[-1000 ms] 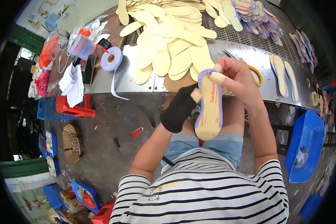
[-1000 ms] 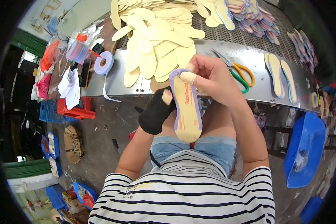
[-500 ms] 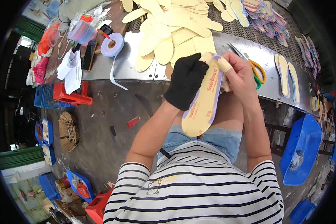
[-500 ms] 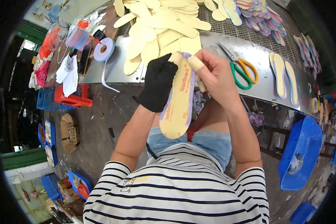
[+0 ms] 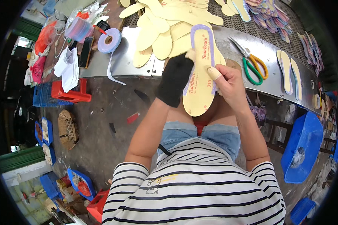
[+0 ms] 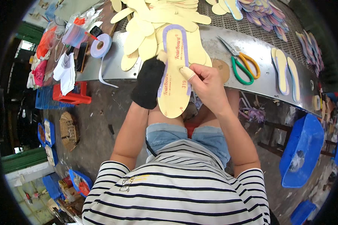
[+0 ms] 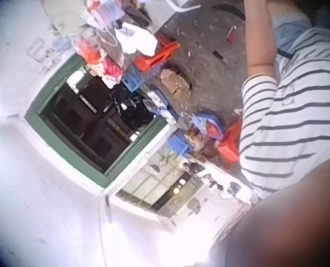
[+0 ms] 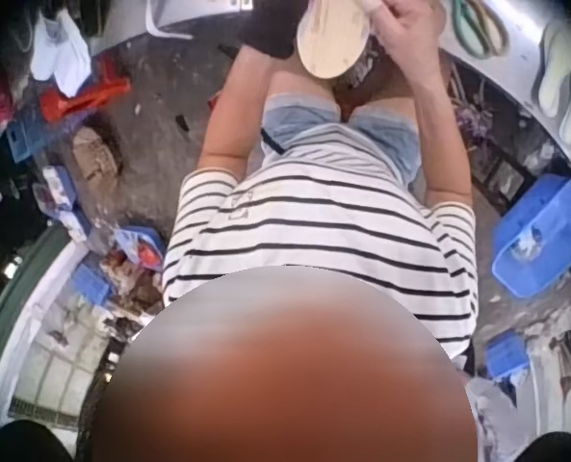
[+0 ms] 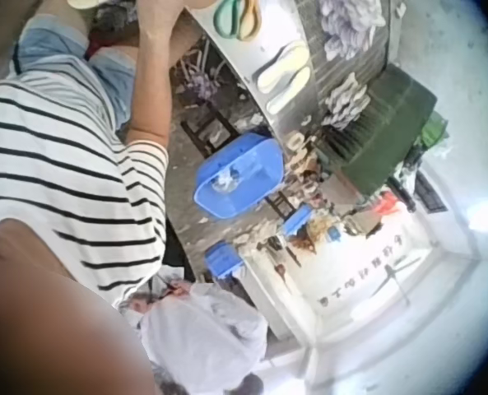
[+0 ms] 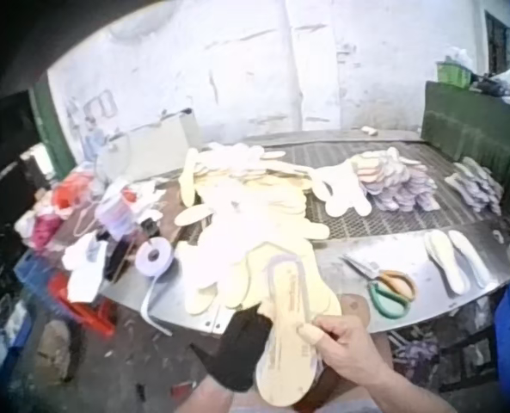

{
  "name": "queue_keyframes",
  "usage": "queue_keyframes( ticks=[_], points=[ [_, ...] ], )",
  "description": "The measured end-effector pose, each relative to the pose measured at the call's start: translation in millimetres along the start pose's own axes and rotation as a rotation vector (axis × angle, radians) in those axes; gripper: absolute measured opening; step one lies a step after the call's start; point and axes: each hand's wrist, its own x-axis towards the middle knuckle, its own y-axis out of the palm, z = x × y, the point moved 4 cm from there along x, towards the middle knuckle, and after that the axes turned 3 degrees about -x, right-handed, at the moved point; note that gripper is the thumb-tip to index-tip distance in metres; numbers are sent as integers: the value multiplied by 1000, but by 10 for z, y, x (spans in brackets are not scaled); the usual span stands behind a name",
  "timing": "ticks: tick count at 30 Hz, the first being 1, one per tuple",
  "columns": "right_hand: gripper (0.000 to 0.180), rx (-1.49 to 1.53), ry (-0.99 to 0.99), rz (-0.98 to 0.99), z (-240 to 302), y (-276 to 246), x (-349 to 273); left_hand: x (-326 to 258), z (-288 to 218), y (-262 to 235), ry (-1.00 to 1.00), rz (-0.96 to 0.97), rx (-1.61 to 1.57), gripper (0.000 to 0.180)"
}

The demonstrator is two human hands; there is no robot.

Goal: Applying adhesive tape to shoe insoles and trimming it to fit for shoe manufacturing.

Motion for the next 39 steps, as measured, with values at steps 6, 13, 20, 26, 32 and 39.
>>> queue_keyframes(
  ticks=[6, 13, 20, 26, 32, 39],
  points=[
    [22, -14, 82, 73, 49, 41, -161, -51, -18, -47, 133, -16, 112, 22],
    [22, -79, -3, 39, 32, -35, -167, -31, -150, 14, -54, 262, 27, 24],
    [12, -565, -409, -208, 399, -261, 18, -18, -36, -7, -529, 255, -289, 28],
    [11, 6, -150, -129, 456, -353, 99, 86, -169, -59, -149, 282, 156, 26],
    [13, 145, -38, -21, 230, -209, -34, 70, -496, 82, 50, 119, 55, 18],
    [16, 45, -59, -34, 206, -256, -60, 67, -557, 61, -25, 179, 149, 20]
  ],
)
